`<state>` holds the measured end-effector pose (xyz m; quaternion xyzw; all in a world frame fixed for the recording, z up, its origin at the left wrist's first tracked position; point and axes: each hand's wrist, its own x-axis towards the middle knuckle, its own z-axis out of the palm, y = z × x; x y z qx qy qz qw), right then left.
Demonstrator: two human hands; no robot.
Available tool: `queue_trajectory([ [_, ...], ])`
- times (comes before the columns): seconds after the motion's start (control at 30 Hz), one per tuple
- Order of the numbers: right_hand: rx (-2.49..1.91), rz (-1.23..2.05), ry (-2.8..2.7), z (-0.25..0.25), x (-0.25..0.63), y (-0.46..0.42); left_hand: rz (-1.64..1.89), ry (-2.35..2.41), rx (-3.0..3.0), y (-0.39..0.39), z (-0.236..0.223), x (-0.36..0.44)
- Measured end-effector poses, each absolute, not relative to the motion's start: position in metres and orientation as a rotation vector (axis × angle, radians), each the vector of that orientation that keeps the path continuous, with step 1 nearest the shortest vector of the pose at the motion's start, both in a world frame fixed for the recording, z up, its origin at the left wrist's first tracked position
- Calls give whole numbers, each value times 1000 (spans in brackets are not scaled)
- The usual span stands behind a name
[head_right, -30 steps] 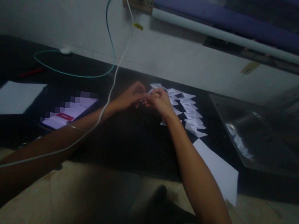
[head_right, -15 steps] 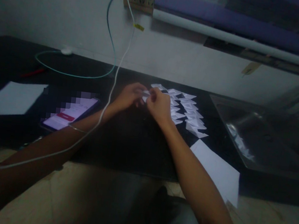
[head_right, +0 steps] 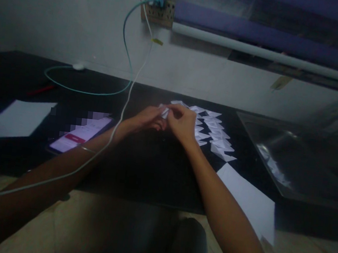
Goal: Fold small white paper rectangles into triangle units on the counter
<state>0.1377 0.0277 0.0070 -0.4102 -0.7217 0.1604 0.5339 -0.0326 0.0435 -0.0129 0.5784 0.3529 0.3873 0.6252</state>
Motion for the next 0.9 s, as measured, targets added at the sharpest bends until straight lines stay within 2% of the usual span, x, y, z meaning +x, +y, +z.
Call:
queue_trajectory([
  [0.2, -1004, 871, -1560, 10, 144, 39, 890, 780, 1513, 47, -12, -37],
  [0.5, -1073, 1213, -1621, 10, 152, 36, 648, 597, 1781, 35, -6, -37],
  [0.63, -1056, 1188, -1694, 11, 155, 37, 603, 634, 1775, 33, -4, -37],
  [0.9, -995, 889, -1658, 11, 151, 40, 567, 630, 1782, 32, 0, -38],
])
